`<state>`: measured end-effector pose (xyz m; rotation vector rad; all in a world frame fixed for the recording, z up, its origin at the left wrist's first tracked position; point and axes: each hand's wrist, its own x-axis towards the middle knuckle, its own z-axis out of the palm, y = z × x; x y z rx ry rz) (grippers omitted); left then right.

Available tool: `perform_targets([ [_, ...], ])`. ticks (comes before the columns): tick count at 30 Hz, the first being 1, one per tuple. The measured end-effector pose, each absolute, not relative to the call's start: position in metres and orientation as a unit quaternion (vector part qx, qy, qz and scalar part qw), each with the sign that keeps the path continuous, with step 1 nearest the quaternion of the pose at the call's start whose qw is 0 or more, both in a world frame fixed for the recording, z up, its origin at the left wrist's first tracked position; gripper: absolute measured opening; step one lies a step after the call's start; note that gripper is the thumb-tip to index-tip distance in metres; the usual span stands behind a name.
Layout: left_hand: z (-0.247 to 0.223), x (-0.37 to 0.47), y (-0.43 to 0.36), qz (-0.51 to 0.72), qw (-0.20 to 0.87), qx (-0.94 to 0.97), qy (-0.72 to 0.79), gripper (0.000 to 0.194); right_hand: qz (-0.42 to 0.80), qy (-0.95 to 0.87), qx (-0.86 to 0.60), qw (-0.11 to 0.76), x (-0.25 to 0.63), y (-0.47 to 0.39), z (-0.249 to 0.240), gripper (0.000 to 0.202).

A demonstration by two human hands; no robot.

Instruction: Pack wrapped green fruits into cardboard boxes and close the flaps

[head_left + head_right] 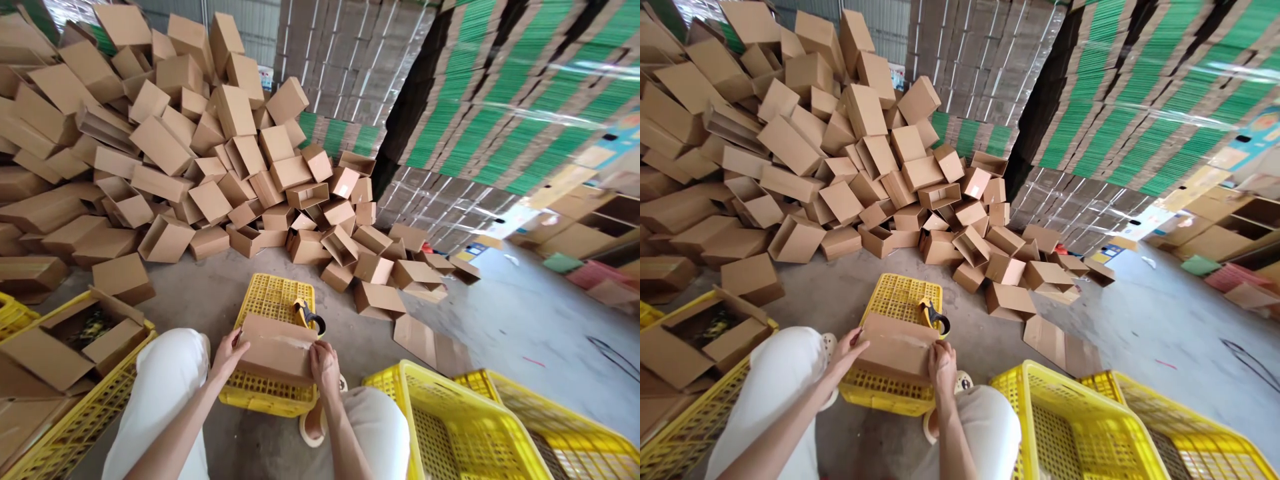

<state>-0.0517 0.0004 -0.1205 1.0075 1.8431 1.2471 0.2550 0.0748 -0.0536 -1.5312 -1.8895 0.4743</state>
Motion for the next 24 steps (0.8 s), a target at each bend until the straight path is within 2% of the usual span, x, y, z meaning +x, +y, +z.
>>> perform_targets([
  [3, -0.121, -0.049, -0.001, 0.478, 0.318, 0.412, 0.708, 0.080, 0.167, -0.734, -0.577, 0.317, 0.253, 0.071, -0.055, 0.046],
  [7, -0.114, -0.042, 0.000, 0.467, 0.263, 0.471, 0.701, 0.068, 0.191, -0.695, -0.595, 0.355, 0.251, 0.062, -0.071, 0.047],
  [11, -0.101, -0.041, 0.004, 0.442, 0.293, 0.489, 0.692, 0.065, 0.248, -0.628, -0.619, 0.401, 0.242, 0.058, -0.093, 0.065],
  [15, -0.093, -0.042, 0.004, 0.424, 0.290, 0.493, 0.702, 0.066, 0.272, -0.643, -0.596, 0.397, 0.234, 0.057, -0.100, 0.077],
  [20, -0.090, -0.036, -0.001, 0.379, 0.209, 0.559, 0.707, 0.061, 0.262, -0.673, -0.580, 0.377, 0.229, 0.051, -0.095, 0.066],
  [24, -0.091, -0.036, 0.000, 0.371, 0.193, 0.571, 0.707, 0.057, 0.269, -0.647, -0.605, 0.377, 0.228, 0.052, -0.092, 0.063],
])
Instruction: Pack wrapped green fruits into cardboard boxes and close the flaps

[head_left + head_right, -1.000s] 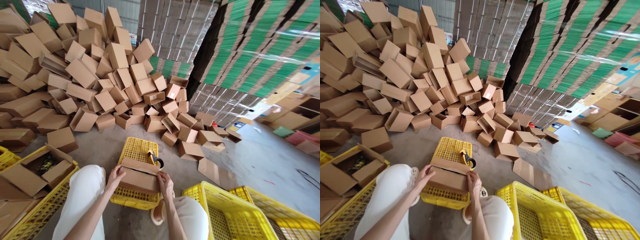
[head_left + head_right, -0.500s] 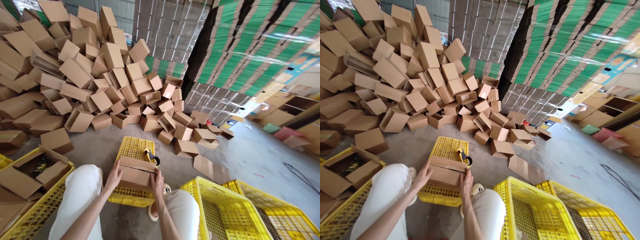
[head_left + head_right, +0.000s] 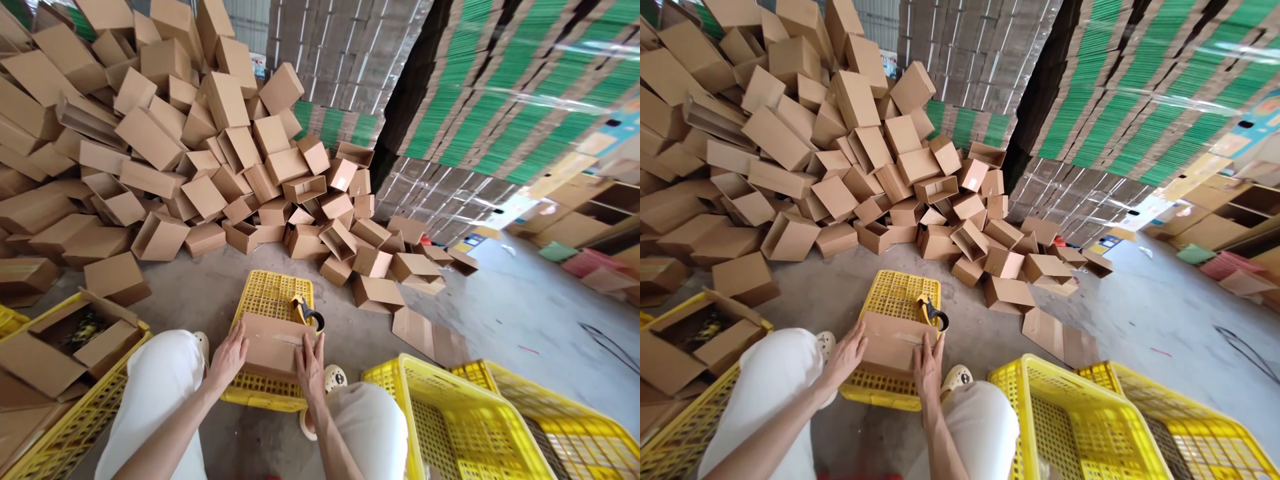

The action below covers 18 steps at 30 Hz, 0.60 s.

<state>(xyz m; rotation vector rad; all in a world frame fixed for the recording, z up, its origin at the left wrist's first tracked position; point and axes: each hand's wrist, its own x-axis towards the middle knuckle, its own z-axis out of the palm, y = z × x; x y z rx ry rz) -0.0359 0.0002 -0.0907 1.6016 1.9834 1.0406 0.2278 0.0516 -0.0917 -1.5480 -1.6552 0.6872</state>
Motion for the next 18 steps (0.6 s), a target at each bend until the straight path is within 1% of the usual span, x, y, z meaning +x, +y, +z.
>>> perform_targets([
  [6, -0.104, -0.042, 0.003, 0.448, 0.280, 0.489, 0.694, 0.053, 0.316, -0.569, -0.636, 0.414, 0.230, 0.061, -0.088, 0.053],
  [7, -0.106, -0.042, 0.004, 0.470, 0.289, 0.472, 0.687, 0.052, 0.322, -0.558, -0.637, 0.424, 0.229, 0.062, -0.088, 0.056],
  [10, -0.113, -0.043, 0.009, 0.531, 0.280, 0.422, 0.679, 0.051, 0.357, -0.516, -0.644, 0.439, 0.229, 0.061, -0.087, 0.082],
  [12, -0.118, -0.044, 0.015, 0.547, 0.262, 0.400, 0.687, 0.050, 0.395, -0.491, -0.648, 0.428, 0.229, 0.060, -0.086, 0.093],
  [15, -0.129, -0.043, 0.024, 0.558, 0.262, 0.365, 0.698, 0.053, 0.429, -0.481, -0.641, 0.417, 0.232, 0.059, -0.086, 0.089],
  [18, -0.137, -0.040, 0.028, 0.583, 0.287, 0.303, 0.697, 0.063, 0.425, -0.484, -0.636, 0.425, 0.235, 0.058, -0.089, 0.082],
])
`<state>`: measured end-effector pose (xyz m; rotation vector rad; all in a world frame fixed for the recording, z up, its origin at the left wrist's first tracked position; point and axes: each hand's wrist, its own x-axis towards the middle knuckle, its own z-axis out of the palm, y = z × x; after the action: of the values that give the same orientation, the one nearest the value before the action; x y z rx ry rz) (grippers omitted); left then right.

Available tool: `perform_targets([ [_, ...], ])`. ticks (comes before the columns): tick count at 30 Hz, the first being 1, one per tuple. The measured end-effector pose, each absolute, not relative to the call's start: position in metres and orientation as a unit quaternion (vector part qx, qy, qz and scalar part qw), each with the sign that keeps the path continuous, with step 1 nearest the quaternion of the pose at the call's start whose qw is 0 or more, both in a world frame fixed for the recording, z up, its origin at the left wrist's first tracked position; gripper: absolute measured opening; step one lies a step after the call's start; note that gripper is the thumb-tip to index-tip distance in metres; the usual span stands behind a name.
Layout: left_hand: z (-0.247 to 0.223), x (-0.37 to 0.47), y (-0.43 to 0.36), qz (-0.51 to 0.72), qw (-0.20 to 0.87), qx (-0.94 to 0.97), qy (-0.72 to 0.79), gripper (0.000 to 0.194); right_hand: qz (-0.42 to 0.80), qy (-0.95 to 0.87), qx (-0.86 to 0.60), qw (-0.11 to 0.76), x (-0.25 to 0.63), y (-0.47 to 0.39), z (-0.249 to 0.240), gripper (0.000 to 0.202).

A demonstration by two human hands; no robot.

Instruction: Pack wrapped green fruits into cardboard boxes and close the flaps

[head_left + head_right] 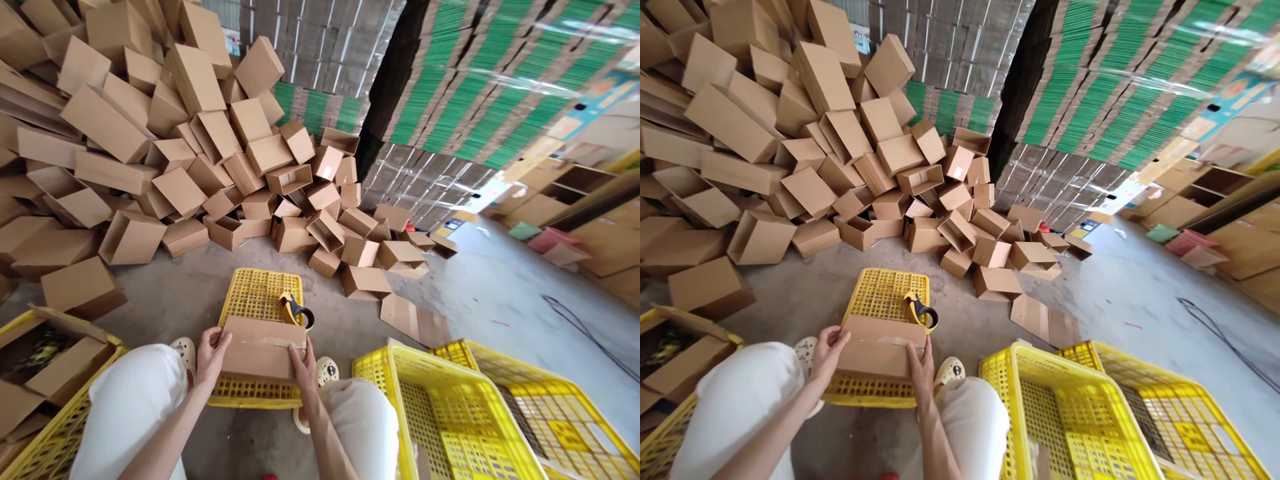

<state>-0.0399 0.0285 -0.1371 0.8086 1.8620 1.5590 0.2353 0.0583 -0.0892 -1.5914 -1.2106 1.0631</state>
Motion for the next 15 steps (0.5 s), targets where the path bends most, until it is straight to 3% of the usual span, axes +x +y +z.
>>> perform_targets([
  [6, -0.129, -0.043, 0.022, 0.497, 0.402, 0.319, 0.699, 0.063, 0.403, -0.483, -0.664, 0.403, 0.236, 0.057, -0.100, 0.083],
  [15, -0.120, -0.032, 0.020, 0.392, 0.260, 0.420, 0.776, 0.057, 0.313, -0.522, -0.716, 0.343, 0.221, 0.058, -0.089, 0.078],
])
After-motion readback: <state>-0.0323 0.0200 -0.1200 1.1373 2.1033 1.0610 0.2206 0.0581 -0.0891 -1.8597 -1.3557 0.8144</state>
